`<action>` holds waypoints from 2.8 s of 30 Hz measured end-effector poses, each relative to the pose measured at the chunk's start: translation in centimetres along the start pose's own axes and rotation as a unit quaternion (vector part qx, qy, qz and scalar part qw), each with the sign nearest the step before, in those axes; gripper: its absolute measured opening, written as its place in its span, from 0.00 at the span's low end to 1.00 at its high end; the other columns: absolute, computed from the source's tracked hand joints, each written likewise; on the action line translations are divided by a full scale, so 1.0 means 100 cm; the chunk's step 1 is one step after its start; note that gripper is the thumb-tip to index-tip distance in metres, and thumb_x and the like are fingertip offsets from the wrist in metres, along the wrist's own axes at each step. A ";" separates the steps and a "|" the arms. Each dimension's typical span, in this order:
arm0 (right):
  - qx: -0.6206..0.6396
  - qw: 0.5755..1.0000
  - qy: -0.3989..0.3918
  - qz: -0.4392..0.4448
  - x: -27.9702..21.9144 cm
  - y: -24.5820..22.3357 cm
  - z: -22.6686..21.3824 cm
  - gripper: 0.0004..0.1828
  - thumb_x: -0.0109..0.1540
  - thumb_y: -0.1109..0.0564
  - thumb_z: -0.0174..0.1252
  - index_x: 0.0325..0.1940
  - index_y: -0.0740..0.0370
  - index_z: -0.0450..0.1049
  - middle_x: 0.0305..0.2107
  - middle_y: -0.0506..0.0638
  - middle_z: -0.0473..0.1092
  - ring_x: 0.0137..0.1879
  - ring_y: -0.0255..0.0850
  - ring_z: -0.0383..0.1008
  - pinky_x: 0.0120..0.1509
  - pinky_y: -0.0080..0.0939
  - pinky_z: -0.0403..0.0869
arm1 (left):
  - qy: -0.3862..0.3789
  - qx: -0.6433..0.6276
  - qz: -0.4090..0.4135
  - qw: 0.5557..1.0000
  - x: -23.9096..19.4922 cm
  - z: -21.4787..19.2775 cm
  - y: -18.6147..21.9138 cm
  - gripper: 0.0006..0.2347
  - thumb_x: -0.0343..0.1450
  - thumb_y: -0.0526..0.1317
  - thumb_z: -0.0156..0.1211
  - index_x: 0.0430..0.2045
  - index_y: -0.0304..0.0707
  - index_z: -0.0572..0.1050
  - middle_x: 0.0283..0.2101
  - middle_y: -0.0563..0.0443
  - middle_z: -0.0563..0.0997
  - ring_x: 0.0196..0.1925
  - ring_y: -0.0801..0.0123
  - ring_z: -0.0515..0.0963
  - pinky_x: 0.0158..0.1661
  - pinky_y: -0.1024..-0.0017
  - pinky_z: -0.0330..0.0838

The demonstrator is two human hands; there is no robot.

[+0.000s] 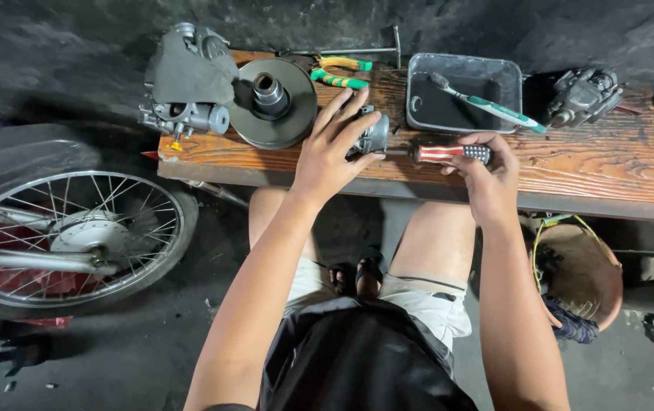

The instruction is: The person assembles a cylindrical mechanical component on a wooden table, inserting a small ring into a central shaft. They then handle a larger circular metal part, rotating it to inspect the interior. Finally, the person uses a screwdriver to tighten a bolt on a separate mechanical assembly.

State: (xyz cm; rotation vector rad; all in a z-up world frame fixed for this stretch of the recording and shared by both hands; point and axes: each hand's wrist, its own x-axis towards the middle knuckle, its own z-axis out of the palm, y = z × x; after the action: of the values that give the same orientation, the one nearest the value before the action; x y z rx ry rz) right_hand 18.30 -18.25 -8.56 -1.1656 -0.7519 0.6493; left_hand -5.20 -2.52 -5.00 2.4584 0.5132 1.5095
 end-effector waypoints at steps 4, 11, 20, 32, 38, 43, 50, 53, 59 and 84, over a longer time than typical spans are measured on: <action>-0.003 1.000 -0.002 -0.006 -0.006 -0.012 0.004 0.17 0.60 0.72 0.59 0.53 0.78 0.68 0.40 0.65 0.68 0.37 0.53 0.80 0.39 0.43 0.85 | -0.005 -0.004 -0.002 1.000 0.000 -0.002 0.003 0.27 0.64 0.42 0.82 0.57 0.52 0.76 0.70 0.54 0.69 0.74 0.60 0.65 0.56 0.65 0.81; -0.044 0.994 -0.056 0.082 -0.012 -0.060 0.022 0.12 0.65 0.70 0.54 0.53 0.66 0.68 0.34 0.54 0.72 0.38 0.37 0.74 0.41 0.32 0.76 | -0.074 -0.017 -0.051 0.996 0.000 -0.008 0.011 0.34 0.58 0.34 0.84 0.60 0.45 0.73 0.69 0.54 0.69 0.74 0.61 0.66 0.71 0.62 0.69; -0.065 0.987 -0.083 0.120 -0.006 -0.075 0.024 0.05 0.70 0.61 0.54 0.50 0.63 0.70 0.29 0.49 0.69 0.27 0.34 0.70 0.28 0.27 0.66 | -0.080 0.031 -0.038 0.996 0.002 -0.010 0.010 0.38 0.58 0.35 0.84 0.64 0.48 0.69 0.70 0.54 0.70 0.75 0.62 0.65 0.68 0.64 0.74; -0.123 0.989 -0.071 0.048 -0.008 -0.044 0.010 0.13 0.77 0.56 0.43 0.50 0.66 0.69 0.21 0.62 0.68 0.17 0.45 0.71 0.13 0.32 0.63 | -0.042 0.091 -0.003 0.995 -0.004 0.002 0.000 0.46 0.61 0.43 0.85 0.74 0.51 0.57 0.70 0.51 0.70 0.74 0.56 0.65 0.47 0.60 0.85; -0.185 0.977 -0.100 0.036 -0.002 -0.050 0.011 0.17 0.78 0.53 0.39 0.52 0.65 0.71 0.17 0.57 0.64 0.14 0.41 0.67 0.13 0.32 0.59 | -0.032 0.118 -0.026 0.992 -0.004 0.000 0.001 0.46 0.59 0.42 0.85 0.73 0.49 0.59 0.69 0.53 0.71 0.74 0.55 0.65 0.46 0.59 0.86; -0.198 0.973 -0.109 0.042 0.004 -0.047 0.010 0.17 0.78 0.51 0.40 0.51 0.63 0.72 0.16 0.54 0.60 0.13 0.41 0.65 0.14 0.33 0.55 | -0.040 0.108 -0.031 0.993 -0.001 -0.002 0.004 0.43 0.59 0.40 0.84 0.70 0.52 0.63 0.66 0.53 0.74 0.73 0.55 0.65 0.45 0.58 0.86; -0.159 0.983 -0.086 0.029 -0.002 -0.048 0.013 0.16 0.77 0.52 0.42 0.49 0.65 0.73 0.10 0.53 0.58 0.11 0.39 0.61 0.15 0.31 0.54 | -0.035 0.101 -0.025 0.994 -0.003 -0.001 0.001 0.36 0.59 0.42 0.83 0.63 0.55 0.69 0.68 0.61 0.71 0.73 0.59 0.65 0.41 0.57 0.87; -0.171 0.981 -0.093 0.016 -0.003 -0.061 0.021 0.12 0.75 0.55 0.47 0.50 0.65 0.73 0.12 0.53 0.58 0.12 0.39 0.61 0.17 0.32 0.56 | -0.032 0.097 -0.016 0.995 -0.003 0.002 -0.003 0.36 0.58 0.44 0.83 0.62 0.57 0.70 0.69 0.63 0.70 0.72 0.62 0.66 0.41 0.59 0.87; -0.182 0.977 -0.104 -0.027 -0.003 -0.047 0.006 0.10 0.71 0.61 0.53 0.55 0.68 0.71 0.13 0.52 0.60 0.16 0.37 0.63 0.22 0.32 0.58 | -0.022 0.091 0.002 0.996 -0.004 0.003 -0.001 0.34 0.60 0.45 0.82 0.62 0.56 0.70 0.69 0.63 0.71 0.72 0.62 0.67 0.42 0.64 0.86; -0.192 0.977 -0.089 -0.034 -0.008 -0.039 0.001 0.09 0.69 0.62 0.60 0.49 0.72 0.72 0.15 0.52 0.64 0.18 0.34 0.66 0.22 0.29 0.62 | -0.015 -0.010 -0.001 1.000 -0.008 0.000 0.003 0.37 0.60 0.36 0.85 0.65 0.44 0.69 0.67 0.52 0.72 0.72 0.52 0.67 0.61 0.59 0.77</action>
State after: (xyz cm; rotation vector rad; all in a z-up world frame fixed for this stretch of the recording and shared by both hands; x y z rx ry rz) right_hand 18.03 -19.86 -4.93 -1.4373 -1.0998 0.5701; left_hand -5.45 -3.07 -5.53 2.4603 0.4918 1.4679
